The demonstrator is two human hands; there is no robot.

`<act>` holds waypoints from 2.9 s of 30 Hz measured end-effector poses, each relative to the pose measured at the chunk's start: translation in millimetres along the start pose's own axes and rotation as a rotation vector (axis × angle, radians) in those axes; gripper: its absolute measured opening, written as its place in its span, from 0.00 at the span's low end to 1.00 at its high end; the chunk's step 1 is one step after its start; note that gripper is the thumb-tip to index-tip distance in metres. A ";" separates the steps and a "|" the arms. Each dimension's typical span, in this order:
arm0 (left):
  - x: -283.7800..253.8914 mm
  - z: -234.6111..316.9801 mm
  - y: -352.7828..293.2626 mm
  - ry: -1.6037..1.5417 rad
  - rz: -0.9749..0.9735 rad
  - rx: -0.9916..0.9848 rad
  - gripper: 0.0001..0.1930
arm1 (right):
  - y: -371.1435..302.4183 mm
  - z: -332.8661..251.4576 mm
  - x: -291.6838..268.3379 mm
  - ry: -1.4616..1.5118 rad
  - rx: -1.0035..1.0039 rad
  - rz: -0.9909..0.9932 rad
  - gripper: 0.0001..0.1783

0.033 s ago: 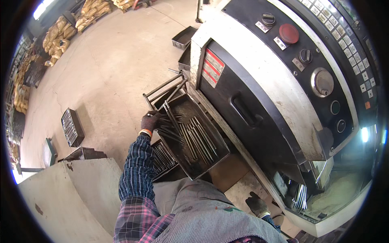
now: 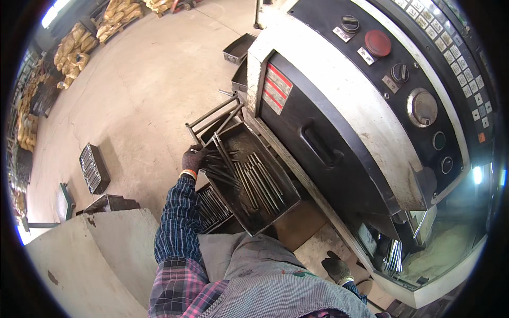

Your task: The person repeatedly picks up metal rods from a bin, inserts them into a lathe chuck, operates the machine controls, and removes the processed rods. The person then places the finished rods into a separate bin. This cycle is repeated multiple times throughout the clip.

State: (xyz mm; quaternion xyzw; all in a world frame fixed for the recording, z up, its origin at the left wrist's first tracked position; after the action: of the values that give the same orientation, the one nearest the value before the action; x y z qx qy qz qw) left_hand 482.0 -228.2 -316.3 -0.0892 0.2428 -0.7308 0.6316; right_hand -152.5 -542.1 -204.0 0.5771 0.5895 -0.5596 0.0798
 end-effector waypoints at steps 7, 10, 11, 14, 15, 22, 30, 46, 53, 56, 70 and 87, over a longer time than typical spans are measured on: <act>6.2 27.8 -14.1 0.774 0.177 -0.090 0.22 | 0.7 -23.8 3.7 0.109 0.024 0.055 0.15; 25.4 52.4 -32.2 1.157 0.289 0.055 0.28 | -2.6 -29.5 5.9 0.166 0.178 0.038 0.16; 30.8 37.4 -22.3 1.320 0.376 0.350 0.27 | -4.9 -32.5 6.4 0.195 0.268 0.029 0.16; 52.6 0.2 10.3 1.524 0.169 1.064 0.22 | -8.2 -41.5 -0.9 0.280 0.337 0.005 0.19; 60.8 -15.7 26.5 1.489 0.084 1.209 0.22 | -11.5 -39.2 1.5 0.272 0.331 0.033 0.18; 122.1 -92.4 108.6 1.425 -0.167 0.682 0.19 | -25.8 -42.2 3.1 0.390 0.539 0.011 0.24; 106.5 -80.0 98.0 2.111 -0.234 0.463 0.16 | -39.4 -58.9 -8.4 0.501 0.719 -0.073 0.35; 13.9 -30.5 25.9 1.791 -0.237 0.725 0.20 | 244.0 -215.4 -23.7 1.361 0.201 -0.611 0.40; 22.4 18.4 28.6 1.631 -0.475 0.226 0.19 | 308.3 -292.8 -3.3 1.650 0.307 -0.523 0.55; 26.3 18.7 35.2 1.655 -0.487 0.238 0.21 | 327.7 -296.8 22.0 1.765 0.290 -0.495 0.58; 1.1 18.3 8.5 1.761 -0.562 0.253 0.31 | 418.4 -316.1 148.0 2.857 1.097 -0.439 0.31; 19.3 22.0 -77.1 1.177 -0.500 -0.154 0.33 | 419.7 -331.4 146.7 2.891 0.312 -0.792 0.30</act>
State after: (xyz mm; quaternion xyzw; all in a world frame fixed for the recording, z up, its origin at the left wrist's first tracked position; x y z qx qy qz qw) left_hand 420.2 -245.8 -264.6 0.2278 0.5724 -0.7631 0.1953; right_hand 306.3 -328.9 -431.2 0.4263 0.2078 0.4348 -0.7655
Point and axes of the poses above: each hand's wrist, its own y-axis towards the middle knuckle, its own x-axis out of the palm, z = x × y, the point moved 2 cm from there along y, towards the middle knuckle, and after that the axes turned 5 degrees about -x, right-handed, at the moved point
